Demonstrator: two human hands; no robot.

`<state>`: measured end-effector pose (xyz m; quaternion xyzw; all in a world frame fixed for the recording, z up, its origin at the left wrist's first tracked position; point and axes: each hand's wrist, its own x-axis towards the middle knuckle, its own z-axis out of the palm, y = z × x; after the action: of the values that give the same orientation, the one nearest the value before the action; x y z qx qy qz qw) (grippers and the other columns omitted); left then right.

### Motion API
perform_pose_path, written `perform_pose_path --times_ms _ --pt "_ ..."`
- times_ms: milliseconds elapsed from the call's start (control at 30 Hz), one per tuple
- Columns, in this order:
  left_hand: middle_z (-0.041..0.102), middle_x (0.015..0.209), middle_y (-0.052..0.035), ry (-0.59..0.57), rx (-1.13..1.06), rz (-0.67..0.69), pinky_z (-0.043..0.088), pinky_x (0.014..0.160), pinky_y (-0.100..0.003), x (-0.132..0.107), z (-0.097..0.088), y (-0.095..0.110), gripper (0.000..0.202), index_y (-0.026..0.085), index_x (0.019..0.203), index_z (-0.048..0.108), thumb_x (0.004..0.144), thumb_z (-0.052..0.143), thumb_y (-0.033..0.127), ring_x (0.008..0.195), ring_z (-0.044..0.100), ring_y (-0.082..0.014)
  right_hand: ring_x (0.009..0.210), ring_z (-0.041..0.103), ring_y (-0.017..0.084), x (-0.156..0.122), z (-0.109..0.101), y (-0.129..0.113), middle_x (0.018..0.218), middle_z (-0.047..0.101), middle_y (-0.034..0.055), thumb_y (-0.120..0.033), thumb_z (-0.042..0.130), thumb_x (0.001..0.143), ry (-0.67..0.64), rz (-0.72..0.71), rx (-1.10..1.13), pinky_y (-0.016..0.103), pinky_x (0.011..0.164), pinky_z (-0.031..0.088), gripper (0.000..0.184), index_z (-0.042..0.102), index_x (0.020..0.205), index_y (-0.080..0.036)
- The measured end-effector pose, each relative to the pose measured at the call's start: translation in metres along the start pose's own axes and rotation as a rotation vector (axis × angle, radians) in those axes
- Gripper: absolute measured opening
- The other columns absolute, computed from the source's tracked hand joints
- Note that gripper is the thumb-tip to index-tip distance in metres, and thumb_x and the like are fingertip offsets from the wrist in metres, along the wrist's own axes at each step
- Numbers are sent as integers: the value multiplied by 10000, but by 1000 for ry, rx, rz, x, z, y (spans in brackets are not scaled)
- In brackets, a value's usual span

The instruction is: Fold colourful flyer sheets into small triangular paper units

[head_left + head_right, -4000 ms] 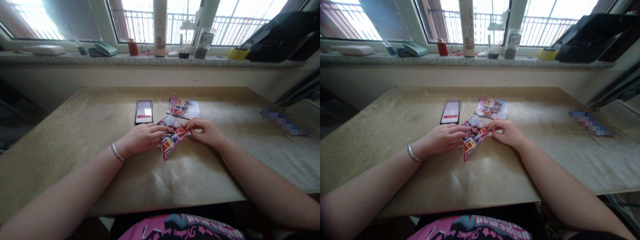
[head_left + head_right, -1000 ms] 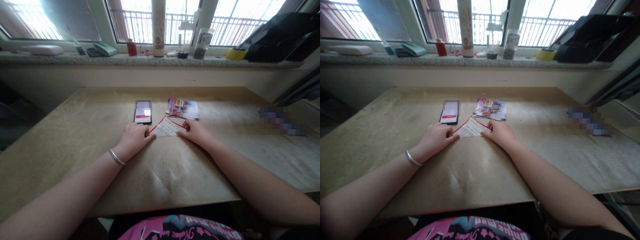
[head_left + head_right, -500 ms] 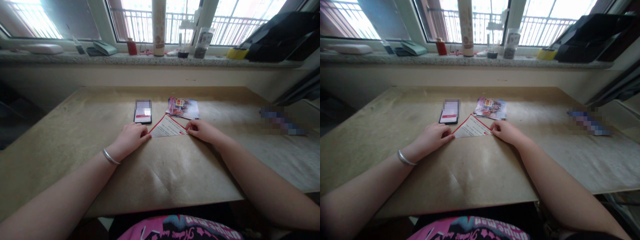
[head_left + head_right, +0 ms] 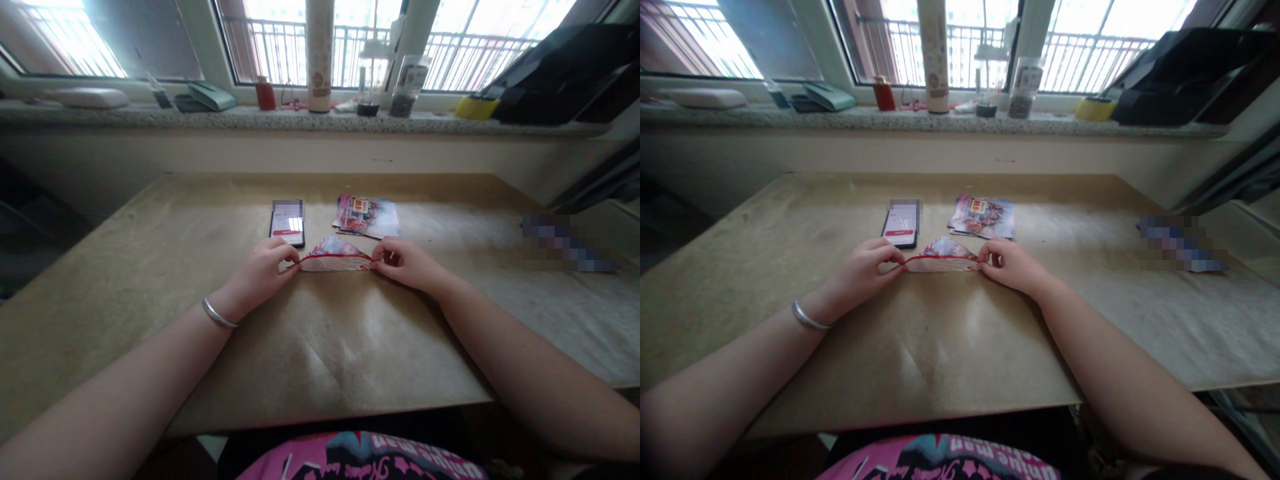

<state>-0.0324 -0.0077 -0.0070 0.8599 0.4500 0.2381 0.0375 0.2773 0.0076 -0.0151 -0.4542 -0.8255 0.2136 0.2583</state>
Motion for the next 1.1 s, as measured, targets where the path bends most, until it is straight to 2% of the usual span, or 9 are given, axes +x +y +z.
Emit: perform_pose_path --times_ms 100,200,400,567,733,900,1100 --pt "593 886 -47 -8 -54 112 477 774 -289 0 1 -1 134 181 840 660 863 529 199 831 562 -152 667 554 130 -1 -2 -4 763 625 30 -210 577 778 -69 -192 -13 247 621 445 52 620 761 -186" --pt "592 896 -49 -48 -88 205 486 744 -255 1 3 0 198 186 874 679 876 487 139 829 567 -138 734 589 139 -1 -3 -7 801 640 37 -170 585 780 -149 -275 -41 249 668 461 63 643 766 -192" --pt "646 957 -53 3 2 280 495 816 -307 1 4 -2 233 208 901 705 902 479 149 886 583 -162 802 619 153 -1 -2 -3 881 652 50 -152 603 780 -167 -287 -65 270 730 487 118 687 851 -197" --pt "673 993 -45 -7 14 270 477 874 -328 1 3 -7 221 223 945 715 924 495 206 932 590 -167 851 631 171 -1 -2 -3 951 665 65 -219 623 812 -165 -268 -84 294 768 497 187 704 980 -214" --pt "698 1067 -18 -76 116 252 421 928 -398 0 -2 1 212 276 1034 711 895 551 281 1004 592 -210 860 631 190 -2 -3 -8 962 666 77 -314 623 842 -178 -249 -183 315 773 500 242 706 1051 -223" --pt "684 1146 -8 -158 128 319 388 947 -402 -1 -5 15 238 301 1086 691 913 533 343 1064 578 -219 854 630 179 -2 1 -9 947 665 76 -332 604 862 -142 -302 -237 299 771 497 232 712 1040 -230" --pt "662 1206 -15 -207 114 366 444 945 -405 -1 -3 19 263 285 1129 671 936 497 328 1073 590 -219 882 622 191 -1 9 -11 988 674 84 -293 566 880 -109 -373 -332 313 782 496 243 705 1063 -213"
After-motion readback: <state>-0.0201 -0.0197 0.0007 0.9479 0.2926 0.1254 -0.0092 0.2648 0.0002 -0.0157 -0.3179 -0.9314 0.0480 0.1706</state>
